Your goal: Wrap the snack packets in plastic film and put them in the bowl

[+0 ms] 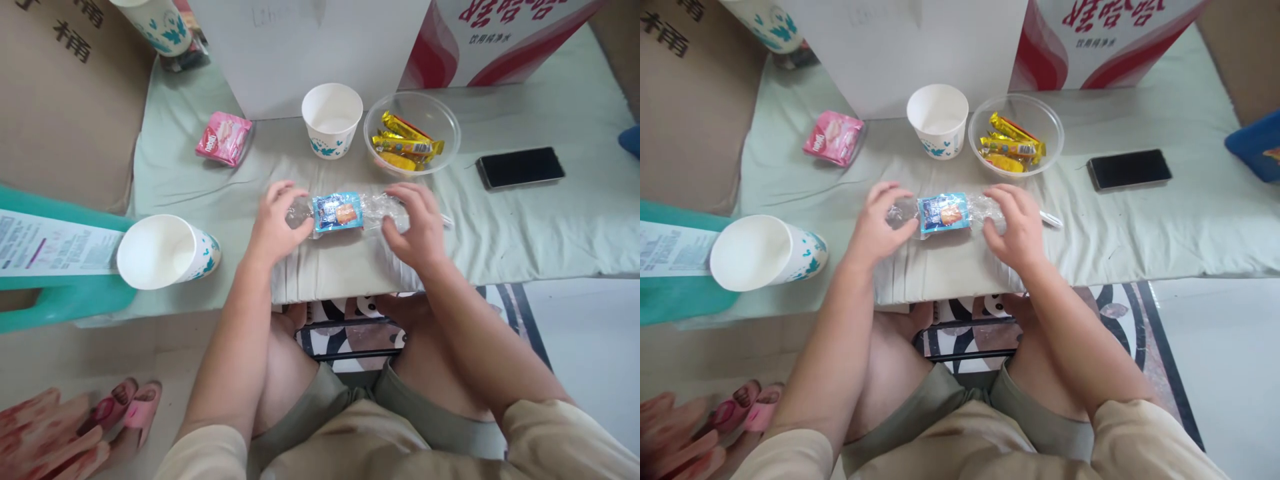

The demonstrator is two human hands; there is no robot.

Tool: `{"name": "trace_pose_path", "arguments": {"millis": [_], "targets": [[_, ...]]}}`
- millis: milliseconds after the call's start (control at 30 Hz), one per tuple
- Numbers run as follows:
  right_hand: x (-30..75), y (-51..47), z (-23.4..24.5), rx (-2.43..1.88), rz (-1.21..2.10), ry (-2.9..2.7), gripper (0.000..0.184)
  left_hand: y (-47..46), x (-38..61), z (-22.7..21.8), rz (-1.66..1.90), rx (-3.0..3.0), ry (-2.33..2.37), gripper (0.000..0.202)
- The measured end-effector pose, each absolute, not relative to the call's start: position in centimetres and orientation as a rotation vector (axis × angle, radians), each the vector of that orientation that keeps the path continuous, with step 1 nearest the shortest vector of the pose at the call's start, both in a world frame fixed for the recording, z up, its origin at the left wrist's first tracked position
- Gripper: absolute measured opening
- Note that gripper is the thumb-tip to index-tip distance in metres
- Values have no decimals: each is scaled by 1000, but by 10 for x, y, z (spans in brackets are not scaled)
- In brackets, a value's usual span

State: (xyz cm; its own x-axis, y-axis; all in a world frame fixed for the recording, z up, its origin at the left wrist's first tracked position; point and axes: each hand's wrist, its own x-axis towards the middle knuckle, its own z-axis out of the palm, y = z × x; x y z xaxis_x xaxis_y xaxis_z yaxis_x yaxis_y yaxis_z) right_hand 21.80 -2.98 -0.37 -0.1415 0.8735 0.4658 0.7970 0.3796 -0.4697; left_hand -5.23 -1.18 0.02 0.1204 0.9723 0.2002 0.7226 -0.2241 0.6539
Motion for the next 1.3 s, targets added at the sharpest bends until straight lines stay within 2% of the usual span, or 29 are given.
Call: {"name": "trace_pose_path", "arguments": {"millis": [67,133,267,433,567,833,1000,1100,1233,1300], "targets": [[207,-23,-7,-1418,176,-2053,43,-10,-51,0,823,2016,1595,22],[200,-17,-11,-1462,166,-2087,33,-8,-52,-1,893,1995,1612,16],[193,-17,-8,-1428,40,-2063,14,-9,-54,3,1128,2049,1603,14],[197,-37,9,-1155,-146,-2114,12,-26,-54,19,1234,2321,1544,14],[211,-55,13,-1114,-83,-2268,11,-50,-57,36,1069,2484,1605,10],[214,-62,17,-1507,615,-2631,44,-67,-67,56,220,2054,1752,19],[202,-59,26,-1872,595,-2576,45,-67,-68,57,-42,1902,2024,19],[199,-59,27,-1982,622,-2478,61,-64,-68,53,19,1778,2153,35],[196,-57,26,-2030,721,-2342,86,-50,-66,35,503,1833,2087,75],[195,-57,28,-2071,685,-2295,87,-39,-65,25,661,1783,2005,73]]}}
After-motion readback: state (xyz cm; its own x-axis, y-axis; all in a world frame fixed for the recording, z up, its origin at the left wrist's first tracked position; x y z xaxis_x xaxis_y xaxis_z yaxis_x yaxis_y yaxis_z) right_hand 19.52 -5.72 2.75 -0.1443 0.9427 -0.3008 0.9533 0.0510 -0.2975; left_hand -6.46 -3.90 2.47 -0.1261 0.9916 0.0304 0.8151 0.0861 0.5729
